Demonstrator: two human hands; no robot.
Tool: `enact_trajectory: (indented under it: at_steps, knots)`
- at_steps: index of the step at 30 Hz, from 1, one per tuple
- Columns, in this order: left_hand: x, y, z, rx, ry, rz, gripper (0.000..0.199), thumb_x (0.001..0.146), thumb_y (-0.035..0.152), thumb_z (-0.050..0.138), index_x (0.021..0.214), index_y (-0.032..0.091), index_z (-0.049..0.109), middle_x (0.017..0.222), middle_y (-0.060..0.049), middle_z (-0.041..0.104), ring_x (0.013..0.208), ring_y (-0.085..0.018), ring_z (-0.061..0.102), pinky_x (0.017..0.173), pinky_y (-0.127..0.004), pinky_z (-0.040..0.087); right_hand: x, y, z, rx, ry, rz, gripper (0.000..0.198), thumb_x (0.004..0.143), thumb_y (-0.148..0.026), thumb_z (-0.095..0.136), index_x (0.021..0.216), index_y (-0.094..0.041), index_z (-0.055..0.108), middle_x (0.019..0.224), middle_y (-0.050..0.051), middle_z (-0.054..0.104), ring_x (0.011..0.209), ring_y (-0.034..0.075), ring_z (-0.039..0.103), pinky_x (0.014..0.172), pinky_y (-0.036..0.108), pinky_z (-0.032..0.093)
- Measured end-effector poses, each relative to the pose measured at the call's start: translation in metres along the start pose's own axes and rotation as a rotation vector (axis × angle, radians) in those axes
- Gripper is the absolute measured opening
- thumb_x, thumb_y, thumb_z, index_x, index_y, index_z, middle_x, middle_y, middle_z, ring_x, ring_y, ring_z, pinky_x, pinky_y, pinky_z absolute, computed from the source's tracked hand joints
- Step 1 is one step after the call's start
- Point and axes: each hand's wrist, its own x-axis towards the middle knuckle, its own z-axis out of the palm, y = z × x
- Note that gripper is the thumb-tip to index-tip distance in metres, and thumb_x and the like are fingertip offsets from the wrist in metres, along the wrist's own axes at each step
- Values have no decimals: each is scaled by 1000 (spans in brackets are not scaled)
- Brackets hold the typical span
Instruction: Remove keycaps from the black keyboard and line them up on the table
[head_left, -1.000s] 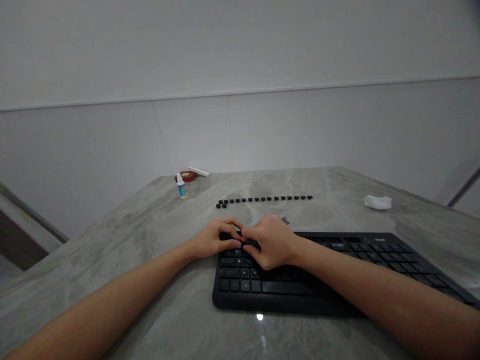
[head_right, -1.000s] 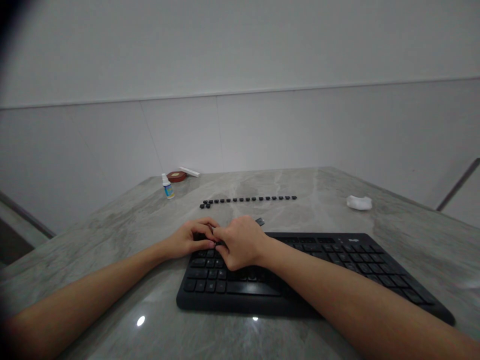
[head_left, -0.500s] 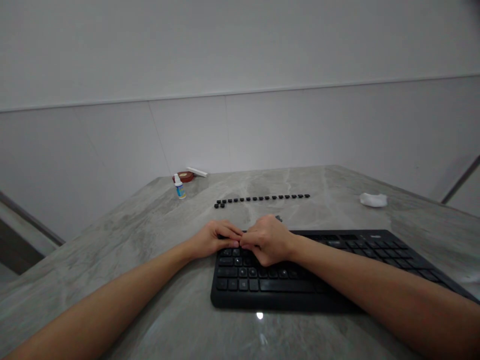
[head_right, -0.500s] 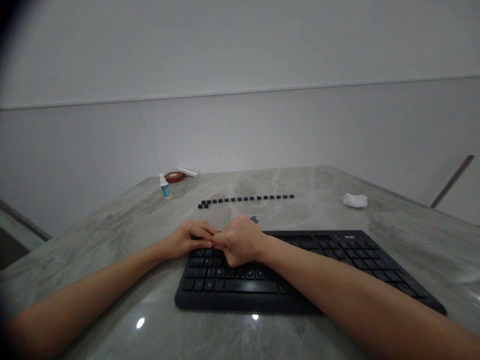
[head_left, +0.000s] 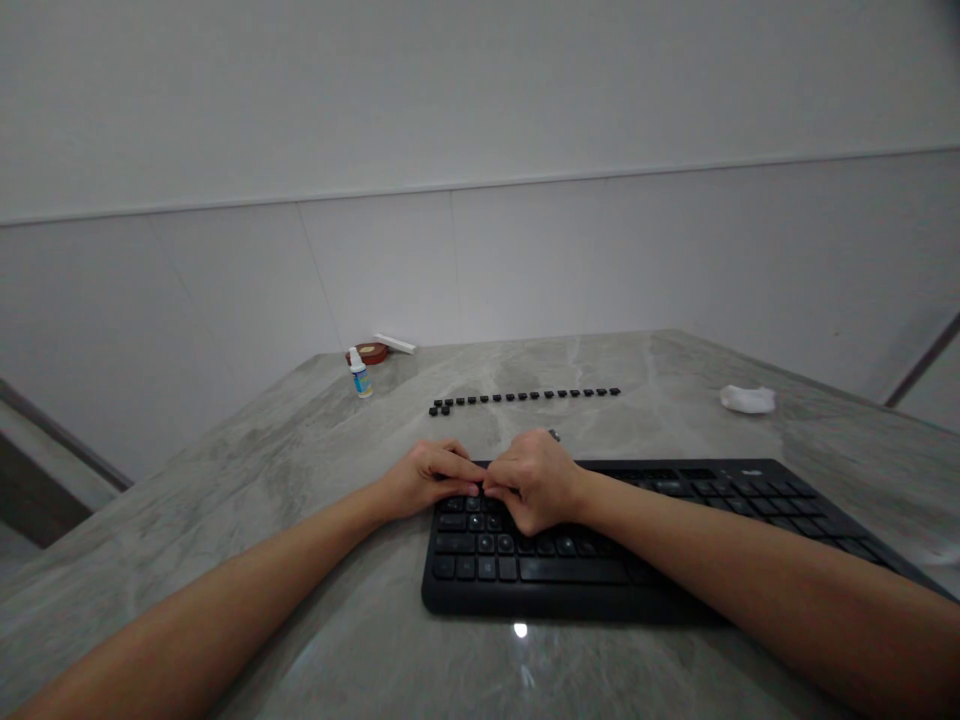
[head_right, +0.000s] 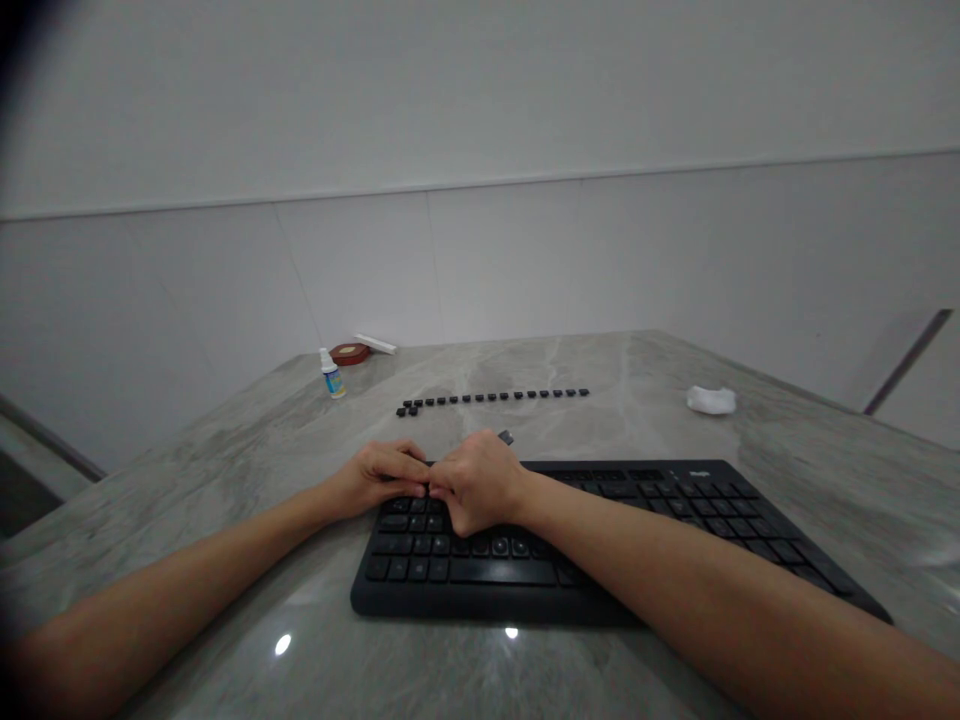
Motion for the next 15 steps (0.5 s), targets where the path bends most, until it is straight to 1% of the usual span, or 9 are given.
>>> enact_trajectory:
  at_steps: [2, 4, 6, 11, 15]
  knots:
    - [0, 0, 0, 21, 17, 66, 19, 86, 31, 63, 99, 23, 73, 89, -5, 74, 87, -18, 63, 82, -31, 50, 0, 0, 0, -8, 6, -10, 14, 69, -20, 53, 57, -19, 60, 52, -1, 62, 44, 13, 51, 47, 28, 25]
    - [1, 1, -1, 41, 18, 135, 16, 86, 28, 63, 98, 24, 73, 91, -4, 74, 89, -18, 64, 91, -37, 47, 0, 0, 0, -16, 4, -12, 14, 70, -21, 53, 58, -19, 60, 51, -1, 62, 43, 13, 50, 47, 27, 24]
    - [1, 2, -1, 48, 14, 162, 16, 87, 28, 61, 96, 24, 74, 92, -4, 74, 93, -19, 64, 95, -40, 46, 0, 0, 0, -20, -12, -5, 15, 70, -22, 54, 57, -19, 60, 51, 0, 61, 43, 13, 50, 47, 27, 24]
    - [2, 3, -2, 15, 5, 155, 17, 88, 30, 60, 94, 22, 74, 92, -5, 74, 96, -21, 65, 94, -39, 48, 1, 0, -2, -14, -35, 25, 16, 71, -21, 55, 55, -19, 59, 51, 0, 62, 45, 13, 52, 47, 26, 26]
    - [2, 4, -2, 22, 14, 167, 15, 87, 26, 61, 94, 22, 74, 91, -4, 74, 95, -20, 65, 92, -36, 49, 1, 0, -3, 10, -47, 55, 14, 71, -21, 56, 60, -19, 63, 55, 0, 65, 48, 14, 55, 49, 26, 30]
